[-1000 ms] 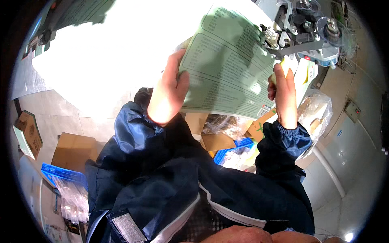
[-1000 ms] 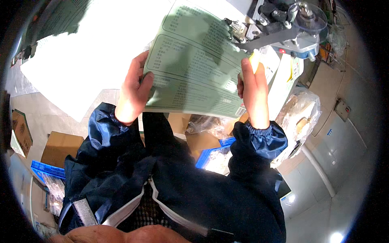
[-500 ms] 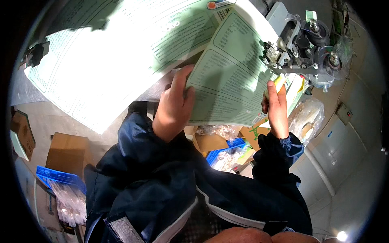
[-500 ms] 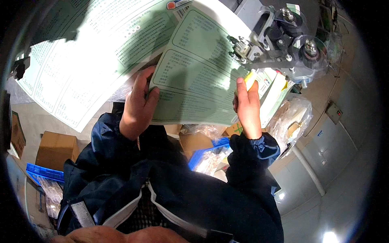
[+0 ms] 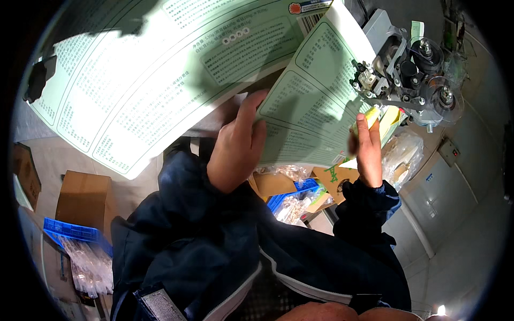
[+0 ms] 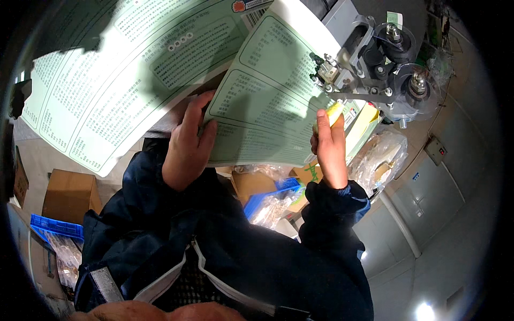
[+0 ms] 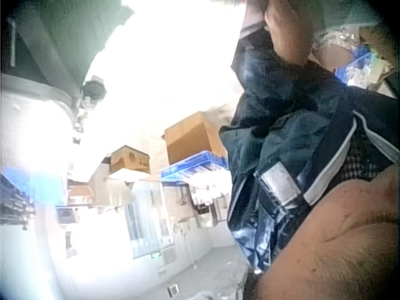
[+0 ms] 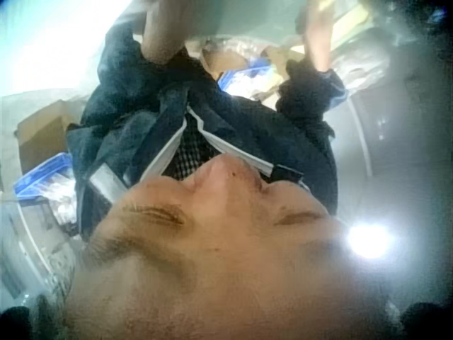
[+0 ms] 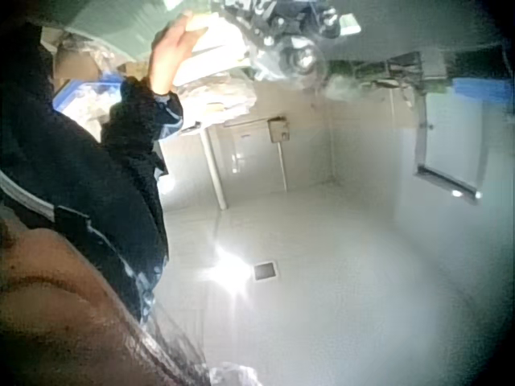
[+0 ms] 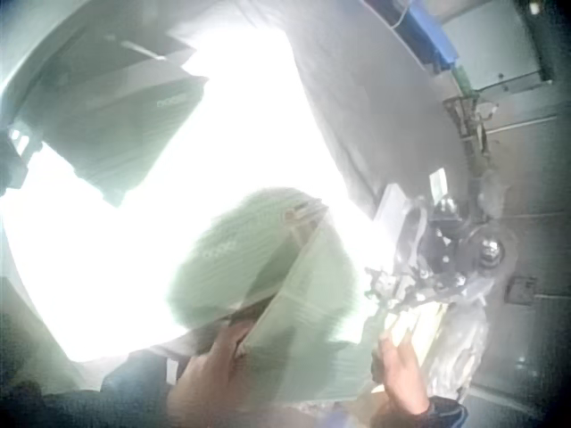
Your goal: The person operates a sewing machine to stitch a yellow paper insert into a green printed paper sheet. The person repeatedly aligns the paper under the needle, feeds it through the machine, and stacks the finished units on the table.
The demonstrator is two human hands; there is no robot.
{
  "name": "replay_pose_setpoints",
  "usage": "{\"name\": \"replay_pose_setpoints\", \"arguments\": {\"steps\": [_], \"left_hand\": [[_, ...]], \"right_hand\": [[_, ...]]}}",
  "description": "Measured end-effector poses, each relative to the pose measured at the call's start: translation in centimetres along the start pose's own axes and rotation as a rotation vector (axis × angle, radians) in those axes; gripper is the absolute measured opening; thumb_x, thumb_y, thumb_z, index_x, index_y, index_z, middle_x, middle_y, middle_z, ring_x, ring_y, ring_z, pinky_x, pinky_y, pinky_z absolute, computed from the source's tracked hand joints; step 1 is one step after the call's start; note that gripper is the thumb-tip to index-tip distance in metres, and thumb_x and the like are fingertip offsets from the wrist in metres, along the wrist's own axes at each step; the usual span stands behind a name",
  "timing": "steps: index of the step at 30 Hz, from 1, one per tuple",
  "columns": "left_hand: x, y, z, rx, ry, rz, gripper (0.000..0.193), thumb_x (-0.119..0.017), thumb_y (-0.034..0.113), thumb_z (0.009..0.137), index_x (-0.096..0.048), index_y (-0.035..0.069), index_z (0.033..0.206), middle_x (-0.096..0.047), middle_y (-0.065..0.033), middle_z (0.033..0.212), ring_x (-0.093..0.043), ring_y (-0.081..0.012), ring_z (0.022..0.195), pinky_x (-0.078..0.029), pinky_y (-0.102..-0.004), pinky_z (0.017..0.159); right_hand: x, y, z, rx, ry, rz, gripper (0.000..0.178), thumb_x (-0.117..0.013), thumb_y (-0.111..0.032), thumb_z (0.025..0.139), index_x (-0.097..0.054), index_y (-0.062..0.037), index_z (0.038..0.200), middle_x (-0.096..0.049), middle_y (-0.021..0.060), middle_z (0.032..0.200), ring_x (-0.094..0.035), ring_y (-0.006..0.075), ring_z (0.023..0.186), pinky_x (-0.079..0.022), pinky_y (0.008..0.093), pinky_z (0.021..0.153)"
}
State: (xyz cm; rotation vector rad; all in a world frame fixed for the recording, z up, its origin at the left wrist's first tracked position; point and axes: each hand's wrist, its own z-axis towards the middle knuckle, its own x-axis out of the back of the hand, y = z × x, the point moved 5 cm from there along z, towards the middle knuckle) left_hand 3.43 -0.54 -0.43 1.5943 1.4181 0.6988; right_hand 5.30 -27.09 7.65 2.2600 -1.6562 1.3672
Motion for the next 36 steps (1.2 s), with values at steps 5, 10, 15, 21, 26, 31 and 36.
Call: {"name": "replay_pose_setpoints", "arguments": {"steps": [5,10,15,21,26,31,36], "left_hand": [[-0.1,-0.1,-0.1,0.032,-0.013,-0.034,0.042,-0.051,0.001,0.095,-0.043,0.003,0.136,-0.061,-0.0251,0.118,-0.063,-0.0379,0.109,-0.048,-0.0393,0.092],[0.2,0.3,0.0,-0.006,0.0,0.045,0.042,-0.051,0.002,0.095,-0.043,0.004,0.137,-0.062,-0.0258,0.116,-0.064,-0.0379,0.108,-0.049,-0.0393,0.09],[0.1,0.0,0.0,-0.012,-0.001,0.033,0.043,-0.051,0.002,0.095,-0.043,0.005,0.137,-0.063,-0.0251,0.115,-0.065,-0.0385,0.104,-0.05,-0.0394,0.088],[0.4,0.2,-0.1,0.011,-0.028,0.019,0.043,-0.051,0.0,0.094,-0.043,0.006,0.136,-0.061,-0.0259,0.119,-0.064,-0.0427,0.105,-0.051,-0.0411,0.088],[0.2,-0.3,0.0,0.001,-0.027,0.031,0.043,-0.052,0.001,0.094,-0.043,0.004,0.136,-0.059,-0.0262,0.124,-0.063,-0.0442,0.108,-0.051,-0.043,0.089],[0.5,-0.3,0.2,-0.11,0.023,0.06,0.047,-0.054,-0.001,0.09,-0.043,0.005,0.136,-0.064,-0.0272,0.085,-0.065,-0.0432,0.074,-0.053,-0.0483,0.063],[0.3,-0.8,0.1,0.042,-0.134,0.025,0.05,-0.051,0.001,0.093,-0.039,0.007,0.141,-0.061,-0.0286,0.12,-0.066,-0.0454,0.1,-0.055,-0.0459,0.085]], "right_hand": [[0.0,-0.1,0.1,0.023,0.007,-0.019,0.026,-0.05,-0.035,0.104,-0.045,-0.0098,0.11,-0.038,-0.0057,0.064,-0.033,0.0047,0.047,-0.026,0.0222,0.042],[0.0,0.0,0.2,0.012,-0.007,-0.032,0.027,-0.051,-0.035,0.104,-0.044,-0.009,0.108,-0.039,-0.005,0.063,-0.034,0.0052,0.047,-0.027,0.0229,0.042],[0.1,-0.3,0.3,0.04,0.006,-0.079,0.028,-0.051,-0.035,0.104,-0.045,-0.0079,0.107,-0.04,-0.0054,0.064,-0.034,0.0048,0.049,-0.027,0.0224,0.043],[0.1,0.0,0.7,0.134,0.037,-0.131,0.028,-0.052,-0.035,0.104,-0.049,-0.0071,0.105,-0.041,-0.0066,0.067,-0.035,0.0041,0.054,-0.027,0.0225,0.047],[-0.1,0.1,0.1,0.002,0.05,-0.061,0.028,-0.052,-0.034,0.103,-0.05,-0.0075,0.11,-0.044,-0.0058,0.072,-0.038,0.0042,0.059,-0.029,0.0232,0.05],[0.4,0.4,0.1,-0.103,0.052,-0.067,0.045,-0.056,-0.038,0.101,-0.05,-0.0038,0.129,-0.057,0.0019,0.107,-0.053,0.0108,0.093,-0.044,0.0261,0.083],[-0.4,-0.3,-0.6,-0.128,0.098,-0.033,0.035,-0.056,-0.037,0.101,-0.055,-0.0067,0.118,-0.053,-0.0038,0.088,-0.044,0.0055,0.073,-0.035,0.022,0.063]]}}
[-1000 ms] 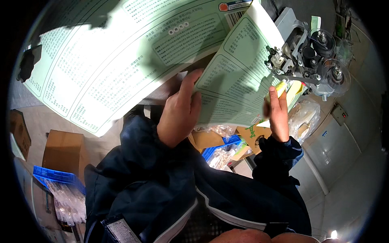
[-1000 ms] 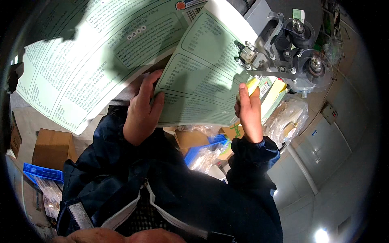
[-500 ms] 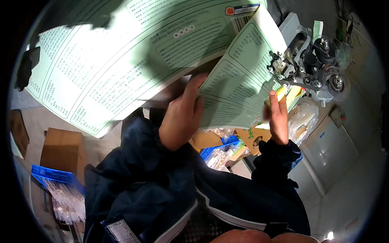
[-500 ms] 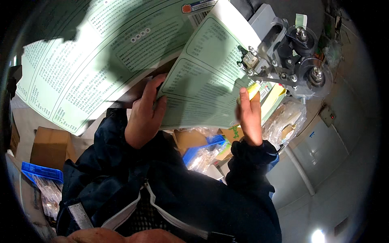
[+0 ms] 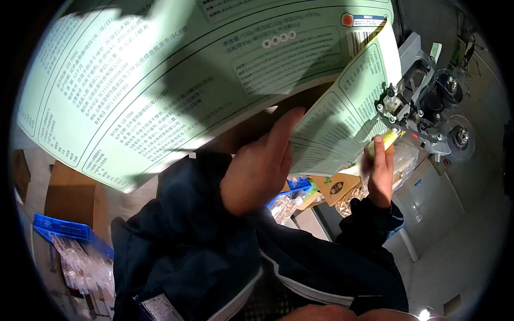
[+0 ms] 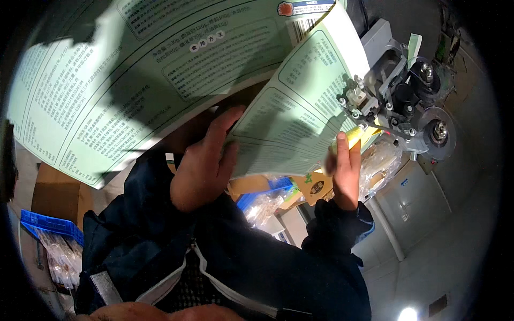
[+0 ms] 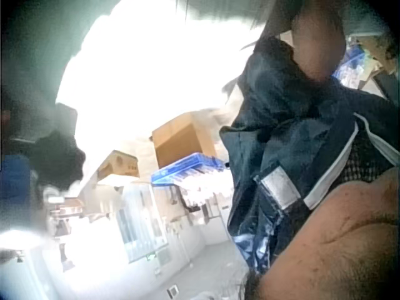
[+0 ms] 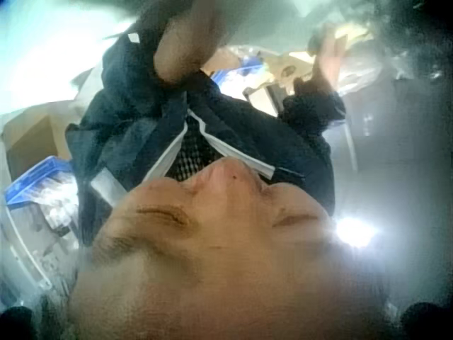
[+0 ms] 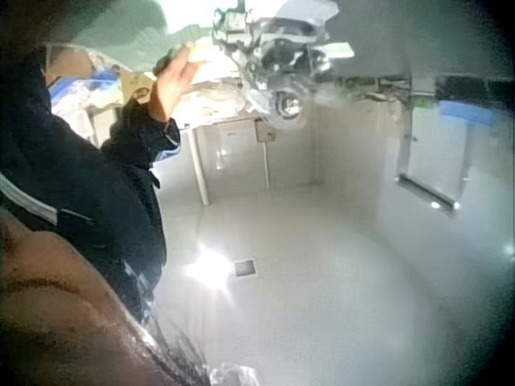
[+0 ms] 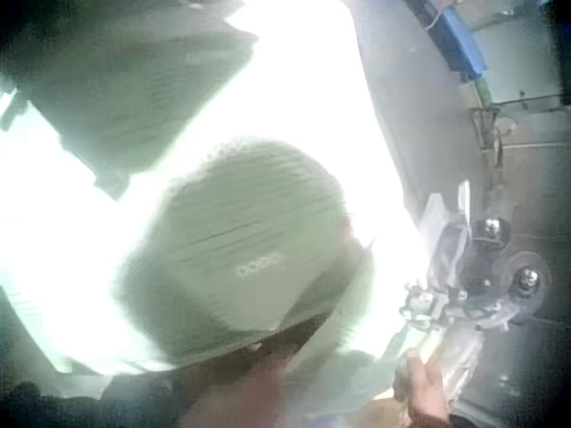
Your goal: The person operates a sewing machine to stitch a yellow paper insert into a green printed paper sheet. The person repeatedly aligns the paper under the needle, feeds it through the machine, and stacks the finished units on the table.
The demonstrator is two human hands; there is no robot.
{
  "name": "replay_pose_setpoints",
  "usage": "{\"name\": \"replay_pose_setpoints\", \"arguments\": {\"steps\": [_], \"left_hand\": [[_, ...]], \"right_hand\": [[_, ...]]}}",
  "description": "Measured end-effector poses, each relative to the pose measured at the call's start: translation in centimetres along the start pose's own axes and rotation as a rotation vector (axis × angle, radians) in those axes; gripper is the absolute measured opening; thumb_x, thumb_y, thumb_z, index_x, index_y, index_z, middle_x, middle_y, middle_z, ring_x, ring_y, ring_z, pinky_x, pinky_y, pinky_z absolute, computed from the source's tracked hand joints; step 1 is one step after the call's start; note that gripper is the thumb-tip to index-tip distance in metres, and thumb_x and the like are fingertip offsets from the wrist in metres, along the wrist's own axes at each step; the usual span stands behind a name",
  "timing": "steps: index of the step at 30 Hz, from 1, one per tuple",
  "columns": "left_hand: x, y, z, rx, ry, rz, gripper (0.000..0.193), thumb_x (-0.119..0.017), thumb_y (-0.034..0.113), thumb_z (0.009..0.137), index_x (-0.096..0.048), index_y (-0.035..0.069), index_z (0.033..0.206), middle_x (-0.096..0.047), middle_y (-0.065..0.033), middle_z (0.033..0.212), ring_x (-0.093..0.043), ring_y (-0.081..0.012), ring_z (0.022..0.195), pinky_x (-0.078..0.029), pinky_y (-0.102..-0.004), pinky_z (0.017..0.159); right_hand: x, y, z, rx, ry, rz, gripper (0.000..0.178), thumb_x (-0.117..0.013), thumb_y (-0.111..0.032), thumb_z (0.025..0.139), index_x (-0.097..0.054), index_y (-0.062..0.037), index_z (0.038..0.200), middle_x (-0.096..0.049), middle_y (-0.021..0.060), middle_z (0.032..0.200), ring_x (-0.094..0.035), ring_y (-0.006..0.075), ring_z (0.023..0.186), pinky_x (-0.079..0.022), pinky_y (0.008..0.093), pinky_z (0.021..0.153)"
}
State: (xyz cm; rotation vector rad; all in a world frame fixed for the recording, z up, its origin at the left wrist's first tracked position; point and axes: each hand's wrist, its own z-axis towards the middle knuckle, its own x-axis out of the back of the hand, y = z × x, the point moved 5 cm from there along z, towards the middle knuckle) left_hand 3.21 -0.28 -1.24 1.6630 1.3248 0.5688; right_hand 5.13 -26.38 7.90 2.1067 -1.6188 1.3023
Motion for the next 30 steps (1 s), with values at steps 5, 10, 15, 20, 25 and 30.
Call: {"name": "replay_pose_setpoints", "arguments": {"steps": [5,10,15,20,25,30], "left_hand": [[-0.1,-0.1,0.2,-0.081,0.015,0.022,0.051,-0.051,0.0,0.093,-0.037,0.005,0.142,-0.066,-0.0302,0.1,-0.07,-0.0426,0.086,-0.057,-0.0452,0.076],[-0.2,-0.1,0.2,-0.169,0.071,0.026,0.051,-0.051,-0.002,0.093,-0.037,0.003,0.142,-0.067,-0.0283,0.088,-0.071,-0.0391,0.077,-0.058,-0.0443,0.07],[-0.2,-0.1,0.2,-0.206,0.086,0.057,0.052,-0.052,-0.002,0.093,-0.037,0.003,0.142,-0.067,-0.0285,0.09,-0.071,-0.0392,0.079,-0.058,-0.044,0.07],[-0.2,-0.2,0.2,-0.2,0.076,0.027,0.053,-0.052,-0.003,0.092,-0.038,0.003,0.143,-0.067,-0.029,0.093,-0.071,-0.0398,0.08,-0.058,-0.0438,0.071],[0.0,0.0,0.3,-0.21,0.088,0.025,0.053,-0.054,-0.004,0.091,-0.04,0.003,0.142,-0.067,-0.028,0.096,-0.071,-0.04,0.083,-0.059,-0.0435,0.073],[0.0,0.2,0.4,-0.172,0.059,0.02,0.051,-0.055,-0.003,0.091,-0.042,0.002,0.14,-0.067,-0.028,0.102,-0.071,-0.0404,0.086,-0.059,-0.0435,0.076]], "right_hand": [[0.3,0.2,0.3,0.001,0.04,-0.062,0.035,-0.055,-0.039,0.101,-0.056,-0.0064,0.115,-0.055,-0.0022,0.091,-0.048,0.0071,0.077,-0.038,0.0212,0.067],[-0.3,-0.2,0.1,0.042,0.055,-0.109,0.029,-0.053,-0.039,0.102,-0.052,-0.0103,0.108,-0.047,-0.0053,0.07,-0.037,0.0043,0.056,-0.026,0.0224,0.049],[-0.4,-0.1,0.1,0.018,0.055,-0.082,0.029,-0.053,-0.038,0.101,-0.051,-0.0108,0.111,-0.047,-0.0056,0.069,-0.037,0.0038,0.055,-0.026,0.0221,0.049],[-0.7,-0.2,-0.2,0.016,0.066,-0.078,0.028,-0.054,-0.037,0.102,-0.052,-0.0111,0.111,-0.048,-0.0056,0.072,-0.037,0.0036,0.055,-0.025,0.0217,0.049],[-0.9,-0.6,-0.2,0.012,0.075,-0.092,0.029,-0.053,-0.037,0.102,-0.053,-0.0102,0.115,-0.049,-0.0055,0.075,-0.038,0.0039,0.057,-0.027,0.0215,0.051],[-0.8,-0.7,-0.3,0.002,0.065,-0.078,0.031,-0.052,-0.037,0.102,-0.052,-0.0092,0.116,-0.05,-0.0036,0.078,-0.039,0.0051,0.058,-0.029,0.0218,0.052]]}}
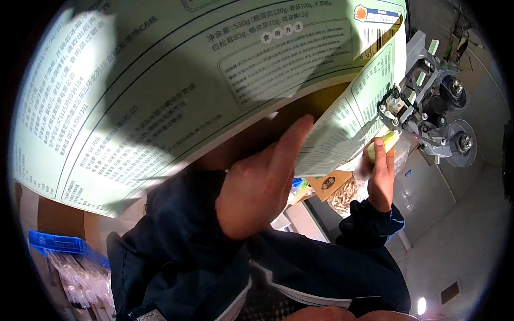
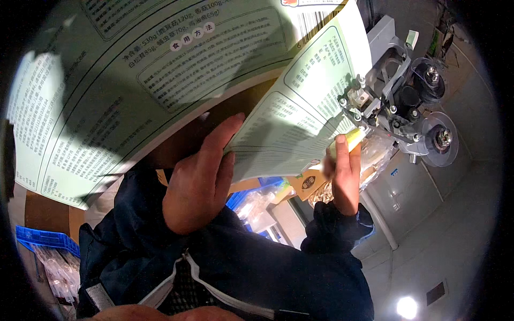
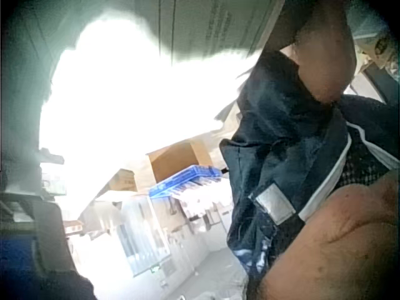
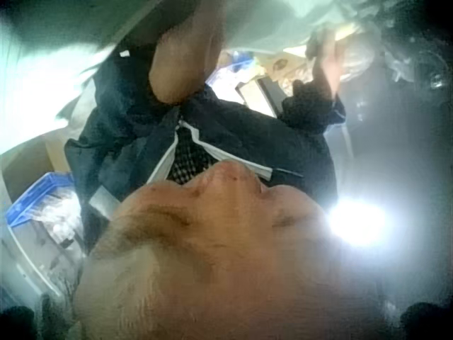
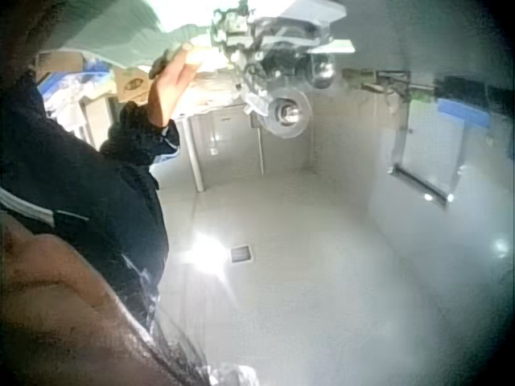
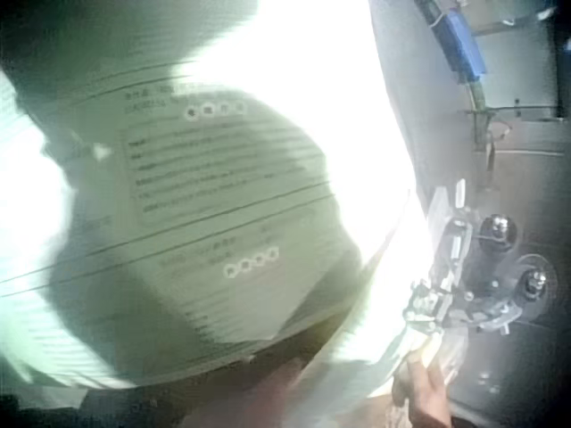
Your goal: The person operates a sewing machine to stitch a yellow paper insert into a green printed paper sheet. The person repeatedly aligns the paper under the needle, feeds it through the machine, and stacks the finished units on the table.
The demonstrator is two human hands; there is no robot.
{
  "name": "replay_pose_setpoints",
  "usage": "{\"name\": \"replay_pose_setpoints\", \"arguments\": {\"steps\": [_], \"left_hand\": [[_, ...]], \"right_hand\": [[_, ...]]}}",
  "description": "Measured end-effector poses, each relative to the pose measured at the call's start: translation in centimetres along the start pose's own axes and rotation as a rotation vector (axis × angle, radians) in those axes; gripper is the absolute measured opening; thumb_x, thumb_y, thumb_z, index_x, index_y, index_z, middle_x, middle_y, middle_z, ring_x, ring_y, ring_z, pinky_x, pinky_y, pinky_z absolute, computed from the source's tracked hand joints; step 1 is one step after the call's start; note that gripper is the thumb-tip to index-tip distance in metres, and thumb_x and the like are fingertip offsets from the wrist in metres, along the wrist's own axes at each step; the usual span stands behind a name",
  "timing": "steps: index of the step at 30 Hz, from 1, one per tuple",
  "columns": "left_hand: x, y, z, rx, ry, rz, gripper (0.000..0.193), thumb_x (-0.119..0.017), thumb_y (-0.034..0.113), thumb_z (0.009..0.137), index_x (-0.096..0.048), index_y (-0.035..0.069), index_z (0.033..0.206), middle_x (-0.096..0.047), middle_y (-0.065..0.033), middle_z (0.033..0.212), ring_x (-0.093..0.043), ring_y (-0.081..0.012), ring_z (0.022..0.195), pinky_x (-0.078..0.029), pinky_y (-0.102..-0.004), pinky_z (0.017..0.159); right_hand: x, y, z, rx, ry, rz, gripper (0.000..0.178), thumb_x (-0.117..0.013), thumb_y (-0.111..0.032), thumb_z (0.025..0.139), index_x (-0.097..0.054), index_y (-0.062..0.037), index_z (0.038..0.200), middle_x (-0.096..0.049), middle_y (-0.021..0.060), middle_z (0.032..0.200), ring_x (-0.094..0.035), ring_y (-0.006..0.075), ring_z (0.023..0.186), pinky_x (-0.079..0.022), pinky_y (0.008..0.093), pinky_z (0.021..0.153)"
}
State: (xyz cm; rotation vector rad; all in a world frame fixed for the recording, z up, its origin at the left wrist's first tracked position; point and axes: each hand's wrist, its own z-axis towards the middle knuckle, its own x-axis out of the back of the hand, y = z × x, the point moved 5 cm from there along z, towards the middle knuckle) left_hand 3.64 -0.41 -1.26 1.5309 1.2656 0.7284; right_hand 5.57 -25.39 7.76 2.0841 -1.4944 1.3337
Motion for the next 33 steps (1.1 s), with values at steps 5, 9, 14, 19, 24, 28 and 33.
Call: {"name": "replay_pose_setpoints", "arguments": {"steps": [5,9,14,19,24,28,33], "left_hand": [[0.2,0.2,0.0,0.018,-0.013,0.03,0.05,-0.055,-0.003,0.092,-0.042,0.003,0.14,-0.064,-0.0288,0.112,-0.07,-0.0412,0.092,-0.058,-0.0434,0.079],[0.1,0.3,-0.3,0.048,-0.028,0.07,0.049,-0.054,-0.002,0.092,-0.043,0.004,0.139,-0.063,-0.0264,0.118,-0.067,-0.0428,0.099,-0.056,-0.0432,0.082],[-0.6,-0.5,-0.9,-0.035,0.095,0.131,0.049,-0.057,0.004,0.092,-0.044,0.007,0.138,-0.065,-0.024,0.087,-0.066,-0.0406,0.072,-0.053,-0.046,0.062],[-0.6,0.2,-1.0,0.033,0.05,0.038,0.051,-0.055,0.006,0.093,-0.038,0.01,0.14,-0.064,-0.0289,0.102,-0.064,-0.0474,0.088,-0.052,-0.0519,0.073],[-0.6,0.3,-0.4,-0.005,0.044,0.056,0.049,-0.053,0.007,0.094,-0.037,0.01,0.14,-0.064,-0.0296,0.105,-0.062,-0.0489,0.096,-0.05,-0.0512,0.079],[-0.8,-1.0,-0.2,-0.042,0.077,0.103,0.048,-0.053,0.008,0.092,-0.038,0.011,0.138,-0.065,-0.031,0.099,-0.061,-0.0508,0.094,-0.048,-0.0552,0.078],[-0.7,-0.8,0.5,-0.094,0.088,0.126,0.049,-0.052,0.009,0.091,-0.038,0.01,0.138,-0.065,-0.0309,0.095,-0.061,-0.0513,0.092,-0.047,-0.0579,0.079]], "right_hand": [[0.1,0.3,0.7,0.037,-0.046,-0.077,0.029,-0.051,-0.037,0.103,-0.05,-0.0078,0.106,-0.049,-0.0011,0.075,-0.042,0.007,0.056,-0.032,0.0235,0.049],[0.6,1.4,1.0,0.062,-0.063,-0.034,0.036,-0.053,-0.04,0.102,-0.055,-0.0051,0.111,-0.054,0.0008,0.079,-0.049,0.0085,0.065,-0.038,0.0232,0.057],[0.4,4.1,3.4,0.007,-0.231,0.087,0.03,-0.053,-0.034,0.101,-0.046,-0.0054,0.099,-0.047,0.0018,0.066,-0.044,0.0134,0.051,-0.035,0.0287,0.046],[-0.1,3.5,5.1,0.14,-0.037,-0.378,0.051,-0.052,-0.036,0.098,-0.041,0.012,0.109,-0.063,0.0387,0.096,-0.063,0.0517,0.094,-0.05,0.0517,0.078],[-0.5,3.2,5.6,0.304,0.127,-0.446,0.046,-0.054,-0.034,0.097,-0.045,0.0105,0.103,-0.064,0.0347,0.082,-0.064,0.0519,0.079,-0.051,0.0545,0.071],[-1.4,2.9,6.5,0.322,0.19,-0.509,0.046,-0.056,-0.035,0.094,-0.049,0.0097,0.102,-0.065,0.0345,0.086,-0.067,0.0483,0.083,-0.054,0.0531,0.072],[-1.2,3.4,7.4,0.294,0.345,-0.52,0.039,-0.057,-0.034,0.092,-0.059,0.0051,0.096,-0.069,0.0265,0.085,-0.068,0.0438,0.083,-0.055,0.0493,0.074]]}}
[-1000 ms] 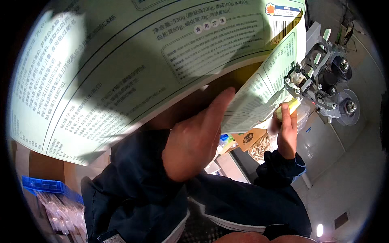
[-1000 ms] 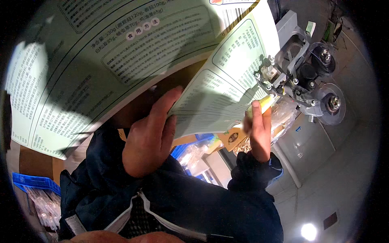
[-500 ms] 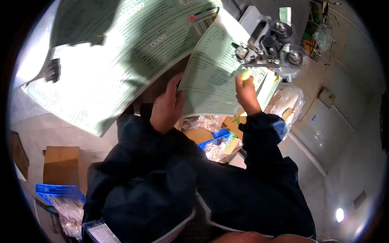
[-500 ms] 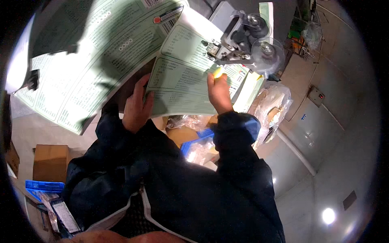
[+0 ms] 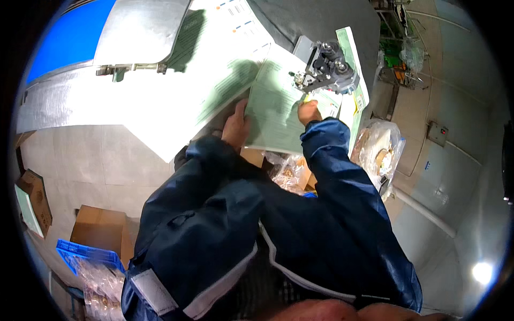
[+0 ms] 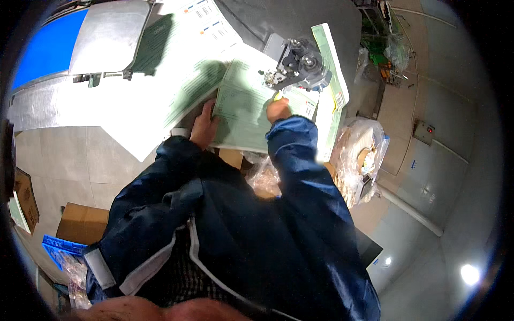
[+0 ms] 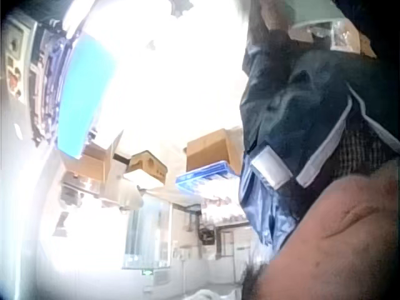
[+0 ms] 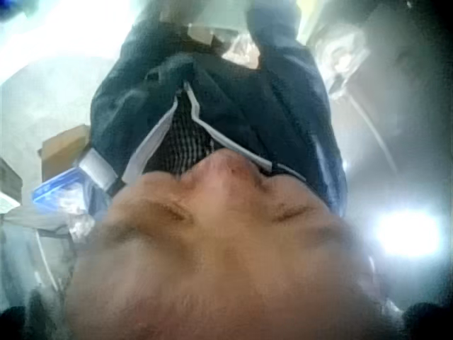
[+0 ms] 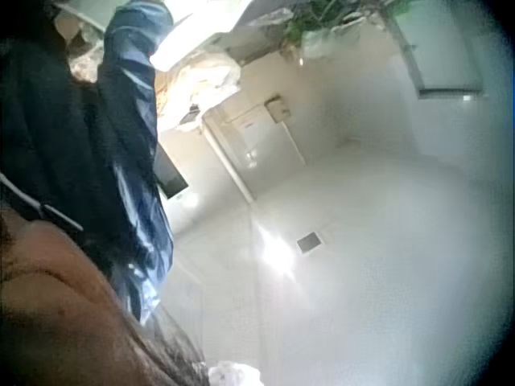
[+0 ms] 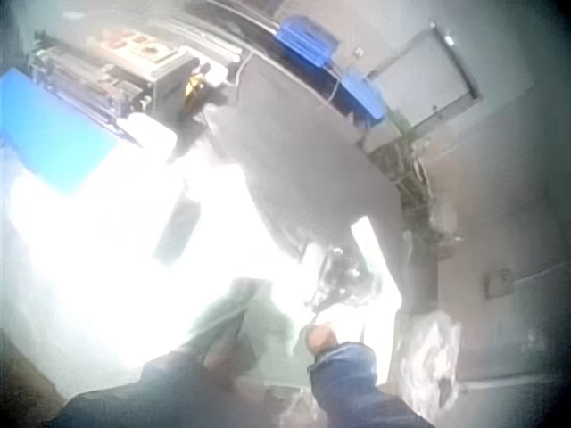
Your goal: The person operates a sewing machine to stitch a yellow paper insert into a green printed paper sheet. The person repeatedly aligns the paper under the needle, feeds it through the machine, and stacks the finished units on the table.
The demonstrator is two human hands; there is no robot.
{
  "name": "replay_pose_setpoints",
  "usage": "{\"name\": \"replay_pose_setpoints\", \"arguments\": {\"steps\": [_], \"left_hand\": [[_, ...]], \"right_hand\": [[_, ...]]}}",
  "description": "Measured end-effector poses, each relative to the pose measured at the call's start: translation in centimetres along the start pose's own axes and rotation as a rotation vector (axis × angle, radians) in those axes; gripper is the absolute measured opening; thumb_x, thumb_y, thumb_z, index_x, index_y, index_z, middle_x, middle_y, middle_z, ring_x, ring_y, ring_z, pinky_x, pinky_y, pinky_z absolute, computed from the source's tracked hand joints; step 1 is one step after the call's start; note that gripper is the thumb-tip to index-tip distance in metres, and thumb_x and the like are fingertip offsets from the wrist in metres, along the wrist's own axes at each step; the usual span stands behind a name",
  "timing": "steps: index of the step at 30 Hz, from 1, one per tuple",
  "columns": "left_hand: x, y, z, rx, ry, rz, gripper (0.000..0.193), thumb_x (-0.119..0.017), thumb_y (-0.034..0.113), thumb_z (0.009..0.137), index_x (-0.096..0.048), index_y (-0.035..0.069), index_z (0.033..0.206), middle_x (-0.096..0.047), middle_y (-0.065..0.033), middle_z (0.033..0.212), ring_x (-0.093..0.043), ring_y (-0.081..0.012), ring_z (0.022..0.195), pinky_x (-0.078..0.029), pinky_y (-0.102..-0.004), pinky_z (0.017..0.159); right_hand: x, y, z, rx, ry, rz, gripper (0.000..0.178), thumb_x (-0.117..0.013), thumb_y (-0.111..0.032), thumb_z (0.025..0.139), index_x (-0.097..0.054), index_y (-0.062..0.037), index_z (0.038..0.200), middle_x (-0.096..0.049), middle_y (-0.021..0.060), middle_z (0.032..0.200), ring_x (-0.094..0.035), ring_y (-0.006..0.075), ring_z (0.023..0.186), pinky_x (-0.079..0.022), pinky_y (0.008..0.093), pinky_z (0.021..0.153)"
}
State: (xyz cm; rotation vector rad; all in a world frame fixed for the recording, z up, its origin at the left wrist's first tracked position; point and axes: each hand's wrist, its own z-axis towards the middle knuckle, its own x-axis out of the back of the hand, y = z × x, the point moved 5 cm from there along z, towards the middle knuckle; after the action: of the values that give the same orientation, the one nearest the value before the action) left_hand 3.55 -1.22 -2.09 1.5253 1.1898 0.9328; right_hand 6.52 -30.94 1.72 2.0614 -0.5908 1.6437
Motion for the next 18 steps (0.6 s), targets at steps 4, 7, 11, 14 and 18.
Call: {"name": "replay_pose_setpoints", "arguments": {"steps": [4,7,11,14,18], "left_hand": [[-0.8,-0.5,-0.8,0.019,0.016,0.024,0.052,-0.052,0.01,0.091,-0.037,0.012,0.14,-0.065,-0.0313,0.094,-0.061,-0.0513,0.087,-0.046,-0.0596,0.077],[-0.9,0.2,-0.5,0.183,-0.103,0.027,0.051,-0.054,0.013,0.095,-0.035,0.01,0.143,-0.063,-0.0318,0.109,-0.061,-0.0517,0.096,-0.048,-0.0561,0.081],[0.7,-0.5,-1.4,0.17,-0.027,0.041,0.05,-0.052,0.011,0.095,-0.035,0.011,0.142,-0.065,-0.0309,0.093,-0.062,-0.0508,0.083,-0.047,-0.0591,0.071],[-0.3,0.3,-1.2,0.175,-0.026,0.066,0.051,-0.052,0.009,0.094,-0.035,0.011,0.141,-0.064,-0.0304,0.081,-0.06,-0.0508,0.076,-0.044,-0.0607,0.068],[-0.3,0.3,-1.1,0.108,0.0,0.078,0.052,-0.051,0.008,0.092,-0.034,0.01,0.141,-0.064,-0.0287,0.079,-0.062,-0.0479,0.073,-0.048,-0.0575,0.066]], "right_hand": [[-2.3,1.8,2.0,0.594,-0.277,-0.351,0.042,-0.05,-0.036,0.096,-0.054,0.006,0.101,-0.065,0.0207,0.067,-0.065,0.033,0.059,-0.053,0.0448,0.055],[-1.4,4.5,3.6,0.601,-0.443,-0.416,0.044,-0.05,-0.039,0.098,-0.053,0.0036,0.106,-0.062,0.0164,0.064,-0.061,0.0246,0.049,-0.049,0.0384,0.045],[4.1,1.2,0.9,-0.155,-0.678,0.19,0.044,-0.055,-0.043,0.097,-0.052,-0.0017,0.112,-0.06,0.0103,0.076,-0.055,0.0154,0.051,-0.045,0.0313,0.044],[9.5,-1.3,-2.9,-0.269,-0.576,0.229,0.047,-0.054,-0.044,0.097,-0.045,-0.0037,0.119,-0.061,0.0081,0.082,-0.053,0.0105,0.052,-0.045,0.0278,0.044],[9.9,-1.4,-2.7,-0.208,-0.581,0.304,0.048,-0.056,-0.043,0.096,-0.047,0.0008,0.113,-0.062,0.0075,0.08,-0.056,0.0114,0.052,-0.048,0.0273,0.047]]}}
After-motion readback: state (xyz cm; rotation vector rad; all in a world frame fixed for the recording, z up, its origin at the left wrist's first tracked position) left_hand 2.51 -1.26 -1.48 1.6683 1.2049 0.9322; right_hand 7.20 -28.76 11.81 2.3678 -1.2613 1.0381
